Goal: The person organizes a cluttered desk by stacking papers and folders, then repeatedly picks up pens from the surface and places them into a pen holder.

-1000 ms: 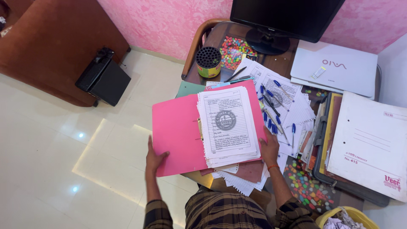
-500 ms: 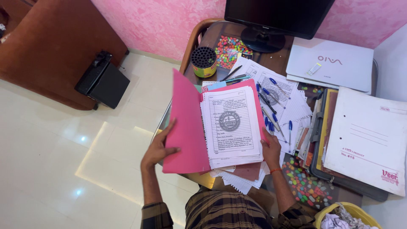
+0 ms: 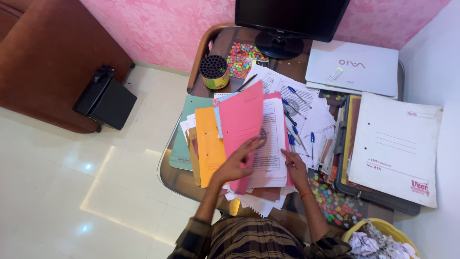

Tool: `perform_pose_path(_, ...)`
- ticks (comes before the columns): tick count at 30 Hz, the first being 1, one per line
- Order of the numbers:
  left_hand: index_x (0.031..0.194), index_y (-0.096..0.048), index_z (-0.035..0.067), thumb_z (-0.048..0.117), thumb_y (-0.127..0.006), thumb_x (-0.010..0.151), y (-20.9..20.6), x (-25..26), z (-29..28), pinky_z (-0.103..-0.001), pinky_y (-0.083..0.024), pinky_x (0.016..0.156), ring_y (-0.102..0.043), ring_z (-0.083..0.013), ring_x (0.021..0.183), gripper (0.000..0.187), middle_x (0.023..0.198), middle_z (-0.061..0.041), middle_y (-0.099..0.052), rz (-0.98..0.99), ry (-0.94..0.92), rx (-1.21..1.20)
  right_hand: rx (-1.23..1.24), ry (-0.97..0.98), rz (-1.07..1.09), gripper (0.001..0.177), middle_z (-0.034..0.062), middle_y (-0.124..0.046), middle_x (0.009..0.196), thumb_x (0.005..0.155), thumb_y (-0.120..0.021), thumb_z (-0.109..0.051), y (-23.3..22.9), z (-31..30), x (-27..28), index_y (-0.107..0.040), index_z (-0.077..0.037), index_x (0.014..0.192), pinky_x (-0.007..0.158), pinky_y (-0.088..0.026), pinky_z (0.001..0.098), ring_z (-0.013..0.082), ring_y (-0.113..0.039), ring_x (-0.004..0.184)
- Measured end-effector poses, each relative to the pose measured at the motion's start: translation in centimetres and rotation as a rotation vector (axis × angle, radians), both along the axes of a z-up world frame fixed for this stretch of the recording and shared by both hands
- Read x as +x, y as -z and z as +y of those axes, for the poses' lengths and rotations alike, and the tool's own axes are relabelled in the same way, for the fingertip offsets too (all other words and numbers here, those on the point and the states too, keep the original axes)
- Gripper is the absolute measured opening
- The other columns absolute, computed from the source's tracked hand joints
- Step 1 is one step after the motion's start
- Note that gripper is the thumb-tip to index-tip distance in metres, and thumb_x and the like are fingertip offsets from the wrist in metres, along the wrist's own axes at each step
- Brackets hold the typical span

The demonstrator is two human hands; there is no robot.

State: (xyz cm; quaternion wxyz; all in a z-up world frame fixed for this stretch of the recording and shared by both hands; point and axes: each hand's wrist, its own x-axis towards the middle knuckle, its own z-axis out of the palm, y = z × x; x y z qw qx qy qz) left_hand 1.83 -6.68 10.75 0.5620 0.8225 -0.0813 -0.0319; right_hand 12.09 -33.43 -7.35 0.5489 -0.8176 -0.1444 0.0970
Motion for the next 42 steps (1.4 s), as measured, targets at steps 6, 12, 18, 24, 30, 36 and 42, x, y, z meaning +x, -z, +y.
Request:
perform_pose_path(6, 0.157, -0.039, 0.025, 0.012, -0.067, 0.075, 3.0, 4.8, -7.8, -0.048, -0.057, 0.089, -0.067, -0.0380, 0.110, 0.087, 0.168, -0.017, -0.032, 0.070, -0.062, 0.400, 0.076, 0.047, 0.097, 0.060, 0.0085, -0.064, 0.118, 0.093, -0.059, -0.002, 2.0, -0.5, 0.3, -0.052, -0.017, 0.150, 0.084, -0.048, 0.0266, 0.0164, -0.057, 0.092)
perform_pose_path(12, 0.158, -0.039, 0.015, 0.000, -0.060, 0.073, 3.0, 3.1, -6.3, -0.042, -0.056, 0.090, -0.059, -0.0362, 0.131, 0.089, 0.164, -0.015, -0.042, -0.236, -0.217, 0.229, 0.028, 0.028, -0.171, 0.052, 0.0175, -0.065, 0.128, 0.102, -0.059, -0.018, 3.1, 0.1, 1.6, -0.049, -0.008, 0.152, 0.095, -0.049, 0.0337, 0.0222, -0.065, 0.108)
perform_pose_path(18, 0.157, -0.052, 0.015, -0.011, -0.060, 0.071, 0.8, -6.4, 3.5, -0.032, -0.057, 0.085, -0.064, -0.0280, 0.095, 0.090, 0.125, -0.021, -0.061, 0.168, -0.461, -0.301, -0.171, 0.131, -0.092, 0.050, 0.0192, -0.068, 0.120, 0.102, -0.062, -0.035, 3.0, 2.3, 4.0, -0.060, -0.003, 0.141, 0.096, -0.051, 0.0353, 0.0321, -0.066, 0.106)
perform_pose_path(24, 0.155, -0.047, 0.016, -0.005, -0.065, 0.073, 0.9, -13.3, 11.6, -0.037, -0.061, 0.096, -0.070, -0.0242, 0.112, 0.086, 0.133, -0.018, -0.067, 0.101, -0.869, -0.255, -0.213, 0.141, -0.222, 0.057, 0.0305, -0.060, 0.133, 0.107, -0.062, -0.042, 4.8, 4.3, 6.5, -0.060, 0.004, 0.139, 0.107, -0.041, 0.0467, 0.0462, -0.054, 0.126)
perform_pose_path(30, 0.157, -0.036, 0.017, -0.004, -0.071, 0.076, 1.9, -14.4, 15.9, -0.040, -0.059, 0.091, -0.069, -0.0296, 0.108, 0.090, 0.142, -0.016, -0.060, 0.242, -0.994, 0.037, -0.351, 0.256, -0.210, 0.084, 0.0354, -0.049, 0.141, 0.094, -0.070, -0.054, 4.6, 7.5, 6.6, -0.050, 0.010, 0.144, 0.111, -0.037, 0.0515, 0.0486, -0.045, 0.130)
perform_pose_path(36, 0.163, -0.026, 0.018, -0.001, -0.078, 0.073, 3.2, -14.7, 17.1, -0.041, -0.056, 0.102, -0.067, -0.0285, 0.121, 0.105, 0.144, -0.018, -0.060, 0.187, -0.935, -0.067, -0.425, 0.283, -0.123, 0.087, 0.0325, -0.047, 0.144, 0.092, -0.074, -0.053, 3.8, 9.7, 7.7, -0.047, 0.008, 0.148, 0.115, -0.034, 0.0536, 0.0484, -0.043, 0.134)
perform_pose_path(42, 0.163, -0.015, 0.022, 0.003, -0.086, 0.063, 1.7, -14.4, 17.5, -0.043, -0.052, 0.107, -0.061, -0.0306, 0.129, 0.125, 0.150, -0.017, -0.053, 0.228, -0.867, -0.071, -0.471, 0.202, -0.330, 0.091, 0.0337, -0.046, 0.146, 0.091, -0.073, -0.053, 3.9, 10.9, 6.8, -0.043, 0.008, 0.152, 0.111, -0.036, 0.0538, 0.0499, -0.044, 0.132)
